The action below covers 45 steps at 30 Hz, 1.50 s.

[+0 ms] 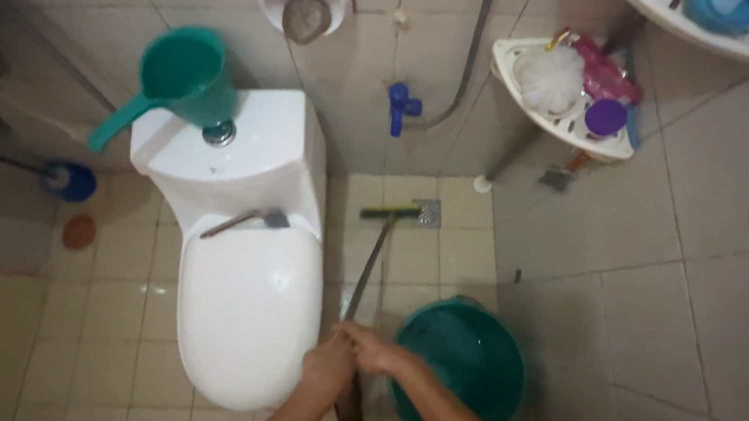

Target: The person cleans the bathroom floor by using a squeegee to push water into a drain and pouring water from a small container into a bucket.

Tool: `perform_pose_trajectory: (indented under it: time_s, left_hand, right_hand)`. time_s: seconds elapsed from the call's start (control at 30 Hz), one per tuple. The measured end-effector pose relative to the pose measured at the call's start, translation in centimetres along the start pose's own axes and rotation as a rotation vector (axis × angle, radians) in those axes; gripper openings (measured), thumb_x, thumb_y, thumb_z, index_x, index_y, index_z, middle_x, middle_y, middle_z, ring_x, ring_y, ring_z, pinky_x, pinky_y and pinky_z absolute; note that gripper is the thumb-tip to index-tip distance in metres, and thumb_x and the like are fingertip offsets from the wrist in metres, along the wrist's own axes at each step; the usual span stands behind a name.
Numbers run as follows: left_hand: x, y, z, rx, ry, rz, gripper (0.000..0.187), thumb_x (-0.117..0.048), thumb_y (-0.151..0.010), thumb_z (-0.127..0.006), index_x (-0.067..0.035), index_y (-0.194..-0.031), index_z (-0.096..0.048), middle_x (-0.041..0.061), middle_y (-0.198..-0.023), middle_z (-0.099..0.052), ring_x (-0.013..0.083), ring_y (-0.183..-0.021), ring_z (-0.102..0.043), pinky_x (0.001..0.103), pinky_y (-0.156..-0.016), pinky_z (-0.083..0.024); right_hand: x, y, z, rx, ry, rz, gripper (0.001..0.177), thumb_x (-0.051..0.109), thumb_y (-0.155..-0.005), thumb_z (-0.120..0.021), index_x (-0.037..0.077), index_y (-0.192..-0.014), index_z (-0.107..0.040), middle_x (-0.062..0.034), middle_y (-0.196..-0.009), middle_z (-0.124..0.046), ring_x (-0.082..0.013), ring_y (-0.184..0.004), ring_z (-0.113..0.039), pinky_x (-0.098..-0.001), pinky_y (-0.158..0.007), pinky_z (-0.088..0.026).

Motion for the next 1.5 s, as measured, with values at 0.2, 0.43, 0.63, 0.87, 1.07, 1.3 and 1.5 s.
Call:
perform_pose_trajectory:
  time_s: [0.2, 0.43, 0.63, 0.87, 1.07, 1.3, 1.5]
  left_hand:
    - [-2.4, 1.0, 0.2, -0.002, -0.090, 0.006, 0.030, -0.028, -0.104, -0.052, -0.006, -0.111, -0.070, 0.017, -0.115, -0.074, 0.0323, -0.100, -0.074, 0.045, -0.082, -0.060]
    - [1.4, 11.1, -0.5, 0.086, 0.045, 0.186, 0.042, -0.025, -0.101, -0.052, -0.005, -0.138, -0.051, 0.016, -0.122, -0.069, 0.0343, -0.108, -0.072, 0.048, -0.090, -0.058]
    - [-1.1, 4.5, -4.6, 0.049, 0.060, 0.090, 0.029, -0.023, -0.098, -0.059, -0.008, -0.122, -0.065, 0.015, -0.118, -0.072, 0.0311, -0.106, -0.073, 0.046, -0.086, -0.059]
    - [0.6, 7.1, -4.1, -0.043, 0.269, 0.112, 0.039, -0.032, -0.091, -0.067, -0.012, -0.124, -0.069, 0.017, -0.116, -0.072, 0.0340, -0.109, -0.070, 0.046, -0.093, -0.056]
    - [4.2, 12.5, -3.9, 0.174, 0.127, 0.283, 0.059, -0.025, -0.100, -0.054, -0.004, -0.151, -0.034, 0.020, -0.114, -0.071, 0.0356, -0.106, -0.071, 0.050, -0.089, -0.057]
    - [3.1, 8.1, -4.6, -0.193, 0.285, 0.168, 0.034, -0.029, -0.103, -0.052, -0.003, -0.122, -0.062, 0.023, -0.112, -0.071, 0.0408, -0.102, -0.070, 0.052, -0.083, -0.056]
    - [3.1, 15.7, -3.2, 0.205, 0.290, 0.349, 0.066, -0.034, -0.097, -0.057, -0.003, -0.150, -0.034, 0.021, -0.108, -0.072, 0.0381, -0.103, -0.071, 0.051, -0.086, -0.057]
  right_hand:
    - [0.2, 2.7, 0.9, 0.042, 0.082, -0.052, 0.082, -0.002, -0.083, -0.063, 0.018, -0.158, -0.036, -0.0132, -0.161, -0.040, -0.0311, -0.144, -0.045, -0.0404, -0.118, -0.042]
    - [8.0, 6.1, -3.3, 0.404, 0.191, -0.261, 0.088, 0.016, -0.085, -0.072, 0.029, -0.162, -0.032, -0.0172, -0.151, -0.052, -0.0345, -0.133, -0.054, -0.0438, -0.109, -0.046]
    - [0.4, 3.7, -1.3, 0.197, 0.338, -0.047, 0.081, 0.008, -0.080, -0.067, 0.017, -0.157, -0.043, -0.0197, -0.153, -0.053, -0.0348, -0.136, -0.051, -0.0431, -0.109, -0.044]
    - [2.4, 4.9, -3.1, 0.312, 0.121, -0.170, 0.093, 0.011, -0.076, -0.068, 0.017, -0.163, -0.036, -0.0198, -0.154, -0.052, -0.0328, -0.138, -0.052, -0.0401, -0.110, -0.044]
    - [7.1, 4.7, -6.2, 0.457, 0.244, -0.113, 0.088, 0.015, -0.081, -0.077, 0.021, -0.159, -0.035, -0.0114, -0.161, -0.039, -0.0306, -0.145, -0.039, -0.0378, -0.115, -0.036]
    - [0.1, 0.4, -6.3, 0.225, 0.080, 0.074, 0.106, -0.016, -0.064, -0.050, 0.019, -0.164, -0.042, -0.0139, -0.169, -0.034, -0.0328, -0.151, -0.034, -0.0379, -0.122, -0.030]
    - [6.2, 5.2, -8.2, 0.562, 0.158, -0.193, 0.083, 0.008, -0.081, -0.072, 0.023, -0.156, -0.041, -0.0091, -0.159, -0.045, -0.0304, -0.135, -0.050, -0.0367, -0.106, -0.045]
Point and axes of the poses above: each hand's wrist, its own y-axis away from the middle knuckle, its own z-axis out of the back of the hand, x = y × z, the point moved 1 cm from there along -y, towards the middle knuckle
